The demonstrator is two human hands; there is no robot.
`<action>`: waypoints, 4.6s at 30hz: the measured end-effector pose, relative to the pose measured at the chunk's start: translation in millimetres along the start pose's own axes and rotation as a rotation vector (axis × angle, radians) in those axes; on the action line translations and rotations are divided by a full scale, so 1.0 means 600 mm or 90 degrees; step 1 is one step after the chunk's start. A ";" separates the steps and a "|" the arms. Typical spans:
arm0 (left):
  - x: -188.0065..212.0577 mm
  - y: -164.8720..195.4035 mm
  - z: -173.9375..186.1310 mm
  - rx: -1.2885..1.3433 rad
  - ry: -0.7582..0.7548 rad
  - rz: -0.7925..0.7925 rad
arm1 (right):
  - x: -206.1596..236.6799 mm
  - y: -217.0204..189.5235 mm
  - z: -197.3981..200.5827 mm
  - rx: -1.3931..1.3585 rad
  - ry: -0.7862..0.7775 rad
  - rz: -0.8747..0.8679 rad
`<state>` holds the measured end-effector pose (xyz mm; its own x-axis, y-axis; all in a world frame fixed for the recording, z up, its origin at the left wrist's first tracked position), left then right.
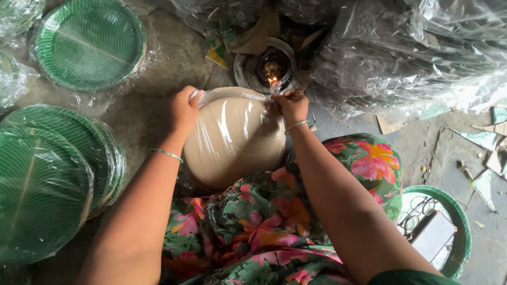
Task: The person sits on the floor and wraps individual green leaf-patterned plates with clear plastic film. They use a small flame from a nearby lamp to heat and seal the plastic around each plate, then stack the finished items.
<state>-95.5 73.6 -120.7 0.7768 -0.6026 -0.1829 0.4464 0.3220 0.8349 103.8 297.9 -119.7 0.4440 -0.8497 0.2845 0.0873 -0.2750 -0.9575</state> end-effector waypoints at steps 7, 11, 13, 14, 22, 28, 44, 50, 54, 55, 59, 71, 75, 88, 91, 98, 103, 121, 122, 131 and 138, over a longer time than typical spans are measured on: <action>0.015 0.015 0.060 -0.012 0.080 -0.035 | 0.010 -0.019 -0.010 -0.082 -0.276 -0.068; 0.051 0.090 0.119 -0.023 0.184 -0.283 | 0.067 -0.052 -0.032 0.015 -0.603 0.022; 0.075 0.119 0.135 -0.005 0.174 -0.273 | 0.101 -0.070 -0.053 0.125 -0.617 0.123; 0.088 0.133 0.138 0.005 0.170 -0.270 | 0.119 -0.080 -0.068 0.180 -0.621 0.176; 0.121 0.133 0.129 0.063 0.302 -0.147 | 0.261 -0.158 -0.194 0.546 -0.312 0.668; 0.110 0.008 0.169 0.385 0.319 0.057 | 0.244 -0.140 -0.212 0.473 -0.383 0.684; 0.168 -0.080 0.106 0.185 -0.032 0.313 | -0.010 0.072 -0.004 0.062 0.046 -0.056; 0.172 -0.069 0.106 0.212 -0.008 0.277 | 0.000 0.049 -0.011 0.084 0.034 -0.111; 0.168 -0.080 0.142 0.267 0.049 0.312 | 0.025 0.005 -0.021 0.020 -0.217 -0.100; 0.166 -0.078 0.153 0.304 0.057 0.274 | 0.039 -0.015 -0.028 0.000 -0.321 -0.047; 0.172 -0.062 0.177 0.498 0.029 0.130 | 0.115 -0.092 -0.056 0.126 -0.632 0.144; 0.149 0.159 0.242 0.044 0.033 -0.106 | 0.131 -0.119 -0.082 -0.070 -0.454 0.292; 0.167 0.208 0.226 -0.141 -0.092 -0.152 | 0.055 -0.012 -0.073 0.007 -0.325 -0.068; 0.218 -0.195 0.227 -0.055 -0.052 0.372 | 0.060 0.123 -0.061 0.626 -0.540 -0.081; 0.249 -0.226 0.228 0.119 -0.084 0.520 | 0.055 0.133 -0.058 0.711 -0.584 -0.054; 0.253 -0.104 0.228 -0.311 -0.300 0.364 | 0.128 0.079 -0.079 1.084 -0.533 0.131; 0.258 0.256 0.375 -0.681 -0.190 0.171 | 0.254 -0.258 -0.012 1.074 -0.630 0.485; 0.095 0.034 0.275 -0.186 0.275 -0.188 | 0.085 -0.132 -0.027 0.269 -0.323 0.518; 0.087 0.021 0.266 -0.225 0.262 -0.128 | 0.099 -0.150 -0.035 0.328 -0.272 0.630; 0.097 -0.099 0.102 -0.177 0.187 0.139 | 0.057 -0.012 -0.043 0.227 -0.243 0.221; 0.096 -0.052 0.049 -0.071 0.114 0.097 | -0.020 0.042 0.003 -0.034 0.055 0.090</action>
<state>-77.6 7.5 -141.9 0.9005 -0.4058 -0.1565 0.3569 0.4836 0.7992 102.4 302.1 -147.1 0.3693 -0.9167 0.1524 -0.0194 -0.1716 -0.9850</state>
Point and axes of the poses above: each hand's wrist, its own x-axis away from the middle knuckle, its own z-axis out of the back of the hand, y = z × x, the point moved 3 cm from there along -x, towards the middle knuckle, and after that the axes turned 7 degrees about x, right-handed, at the moved point
